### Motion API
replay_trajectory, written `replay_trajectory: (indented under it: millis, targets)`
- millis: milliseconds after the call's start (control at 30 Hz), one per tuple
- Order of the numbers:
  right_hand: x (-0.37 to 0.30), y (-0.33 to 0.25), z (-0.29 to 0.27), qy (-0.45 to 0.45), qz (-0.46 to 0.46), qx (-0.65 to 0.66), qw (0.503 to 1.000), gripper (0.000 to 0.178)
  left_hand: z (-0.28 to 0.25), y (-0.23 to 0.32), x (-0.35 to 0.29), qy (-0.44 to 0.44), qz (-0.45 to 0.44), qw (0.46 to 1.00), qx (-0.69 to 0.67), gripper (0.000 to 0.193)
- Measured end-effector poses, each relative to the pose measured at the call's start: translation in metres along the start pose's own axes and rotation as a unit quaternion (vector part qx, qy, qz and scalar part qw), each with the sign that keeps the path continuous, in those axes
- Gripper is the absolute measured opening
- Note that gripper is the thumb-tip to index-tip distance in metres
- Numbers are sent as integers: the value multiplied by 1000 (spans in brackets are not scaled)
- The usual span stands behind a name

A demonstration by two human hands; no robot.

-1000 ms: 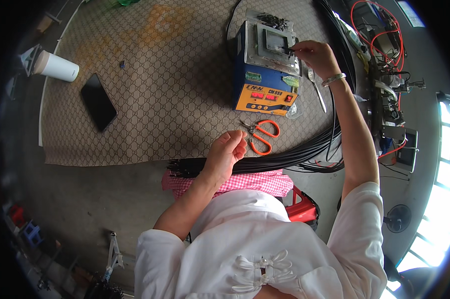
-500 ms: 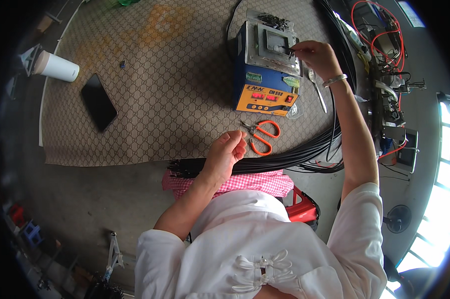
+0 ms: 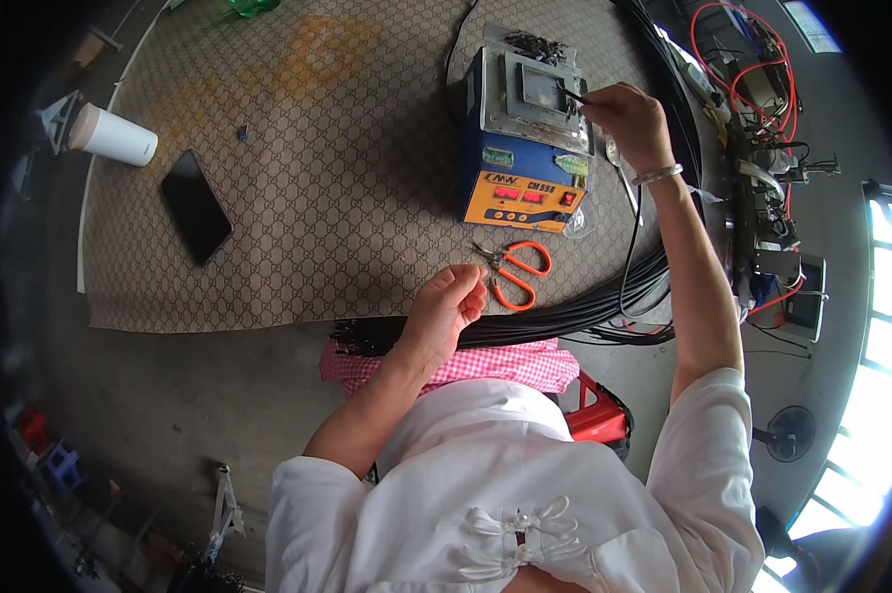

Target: The person is stripping small wires and assembling them into electronic components using a specialized tool on a workbench.

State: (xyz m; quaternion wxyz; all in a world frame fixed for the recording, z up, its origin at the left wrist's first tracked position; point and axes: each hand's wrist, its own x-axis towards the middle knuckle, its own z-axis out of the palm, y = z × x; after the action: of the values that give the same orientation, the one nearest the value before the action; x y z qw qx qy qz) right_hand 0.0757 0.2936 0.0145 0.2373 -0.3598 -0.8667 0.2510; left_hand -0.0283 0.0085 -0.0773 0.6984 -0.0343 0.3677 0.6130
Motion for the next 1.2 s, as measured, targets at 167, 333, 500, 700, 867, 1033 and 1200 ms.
replay_trajectory:
  millis: [167, 333, 500, 700, 867, 1033, 1200]
  targets:
    - [2, -7, 2, 24, -83, -103, 991, 9, 0, 0, 0, 4, -7, 1000, -5, 16]
    - [4, -12, 8, 28, -123, -194, 973, 6, 0, -2, 1, 7, -11, 1000, -8, 15]
    - [1, -13, 13, 26, -120, -218, 968, 4, -2, -3, 2, 8, -12, 1000, -8, 14]
    - [-1, -12, 17, 31, -107, -213, 971, 5, -1, -3, 1, 16, -16, 1000, -9, 14]
    - [-1, -11, 17, 23, -98, -209, 973, 6, -1, -3, 1, 17, -18, 1000, -8, 15]
    - [0, -8, 17, 17, -100, -210, 972, 7, -1, -3, 1, 19, -20, 1000, -10, 15]
    - [4, -13, 14, -6, -102, -224, 969, 6, -4, -5, 2, 16, -17, 1000, -16, 15]
